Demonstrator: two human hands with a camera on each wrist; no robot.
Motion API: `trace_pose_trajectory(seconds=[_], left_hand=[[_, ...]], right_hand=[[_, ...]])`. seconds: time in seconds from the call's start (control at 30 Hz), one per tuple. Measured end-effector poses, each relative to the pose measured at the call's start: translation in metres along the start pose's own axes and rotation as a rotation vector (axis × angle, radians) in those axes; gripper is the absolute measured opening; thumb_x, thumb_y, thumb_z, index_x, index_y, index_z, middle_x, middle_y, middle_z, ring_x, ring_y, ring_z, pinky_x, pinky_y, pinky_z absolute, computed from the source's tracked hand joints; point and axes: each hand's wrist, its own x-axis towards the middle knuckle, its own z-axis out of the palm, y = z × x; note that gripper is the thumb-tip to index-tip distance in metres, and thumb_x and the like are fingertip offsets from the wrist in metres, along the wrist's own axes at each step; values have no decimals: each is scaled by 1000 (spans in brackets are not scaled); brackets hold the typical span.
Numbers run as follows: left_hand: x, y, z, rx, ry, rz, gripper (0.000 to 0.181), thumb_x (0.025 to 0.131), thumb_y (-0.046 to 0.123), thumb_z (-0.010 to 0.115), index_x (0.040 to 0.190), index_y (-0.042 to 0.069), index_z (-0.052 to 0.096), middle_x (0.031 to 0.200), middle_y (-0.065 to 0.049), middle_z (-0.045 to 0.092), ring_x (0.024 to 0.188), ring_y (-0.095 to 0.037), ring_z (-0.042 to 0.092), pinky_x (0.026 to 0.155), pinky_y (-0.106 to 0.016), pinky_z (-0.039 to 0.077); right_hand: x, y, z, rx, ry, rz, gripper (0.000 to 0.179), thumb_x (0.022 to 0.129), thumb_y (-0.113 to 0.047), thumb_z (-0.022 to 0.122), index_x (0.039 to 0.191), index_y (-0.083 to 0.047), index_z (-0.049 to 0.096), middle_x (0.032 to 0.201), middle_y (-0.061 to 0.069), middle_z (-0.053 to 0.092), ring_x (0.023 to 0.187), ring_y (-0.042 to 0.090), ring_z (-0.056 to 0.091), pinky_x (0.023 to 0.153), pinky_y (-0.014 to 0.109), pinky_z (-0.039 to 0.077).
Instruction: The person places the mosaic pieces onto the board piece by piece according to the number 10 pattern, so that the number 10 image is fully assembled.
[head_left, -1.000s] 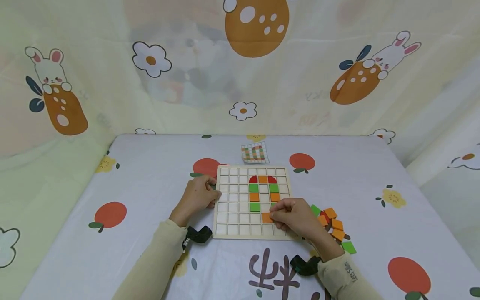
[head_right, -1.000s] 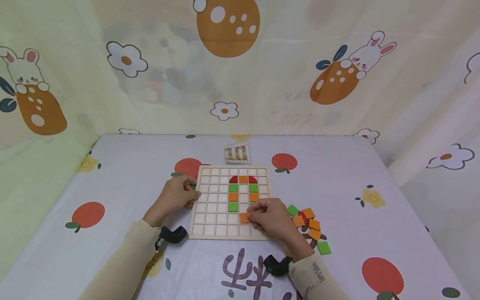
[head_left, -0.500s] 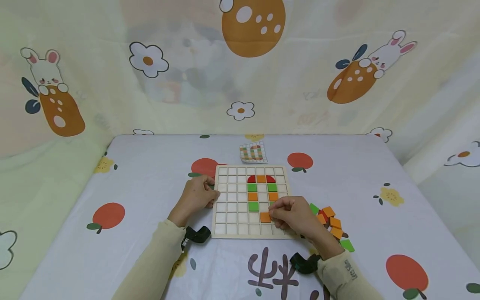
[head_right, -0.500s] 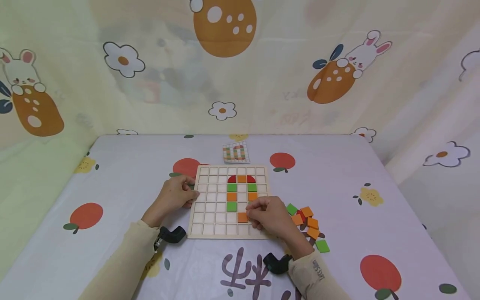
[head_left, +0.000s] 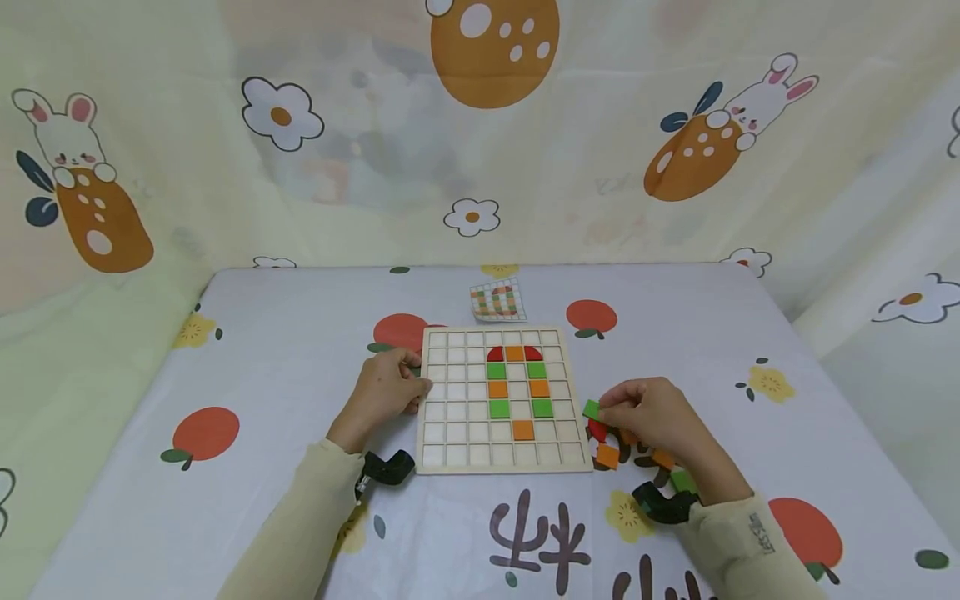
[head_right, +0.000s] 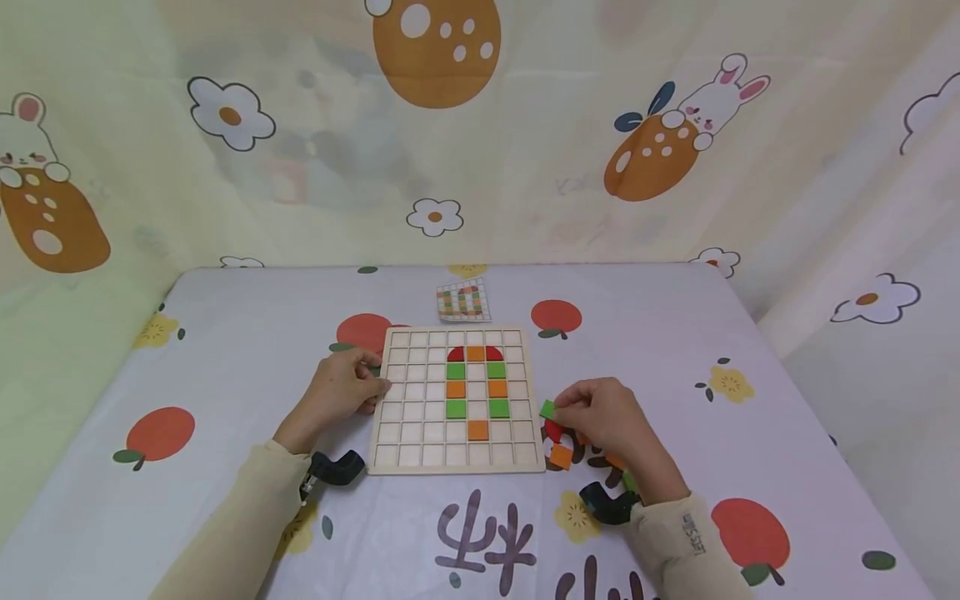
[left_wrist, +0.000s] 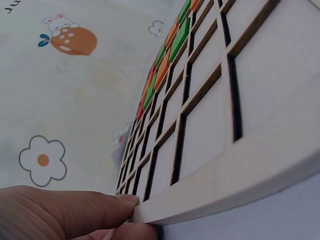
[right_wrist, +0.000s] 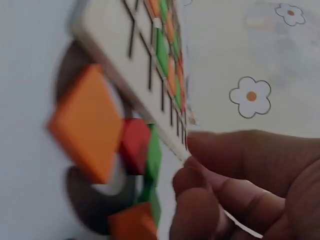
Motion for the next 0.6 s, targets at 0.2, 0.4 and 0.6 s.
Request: trace_pose_trajectory(seconds=[0.2, 0.4, 0.6], left_hand=[[-1, 1, -1, 4, 2, 8, 33, 91, 8, 79, 119, -3, 65, 79, -9, 65, 54, -15, 66, 54, -25, 56], [-1, 2, 0, 8, 4, 15, 32, 91, 8, 79, 118, -3, 66, 79, -9, 65, 54, -14, 66, 53, -25, 55], [-1, 1, 0, 4, 3, 15, 32, 91, 8, 79, 118, -4, 65, 80, -9, 64, 55, -14, 66, 53, -25, 55]], right_hand=[[-5, 3, 8, -122, -13, 32, 11, 87, -18, 81, 90, -8, 75, 73, 1, 66, 67, 19, 57, 55, 31, 46], [-10, -4, 12, -202, 4, 45, 12, 86, -19, 81, 85, -11, 72, 72, 1, 63, 68, 20, 54, 54, 31, 42], [-9, 0, 15, -160, 48, 11, 14, 86, -17, 81, 83, -11, 70, 71, 0, 64, 68, 19, 57, 57, 31, 45]])
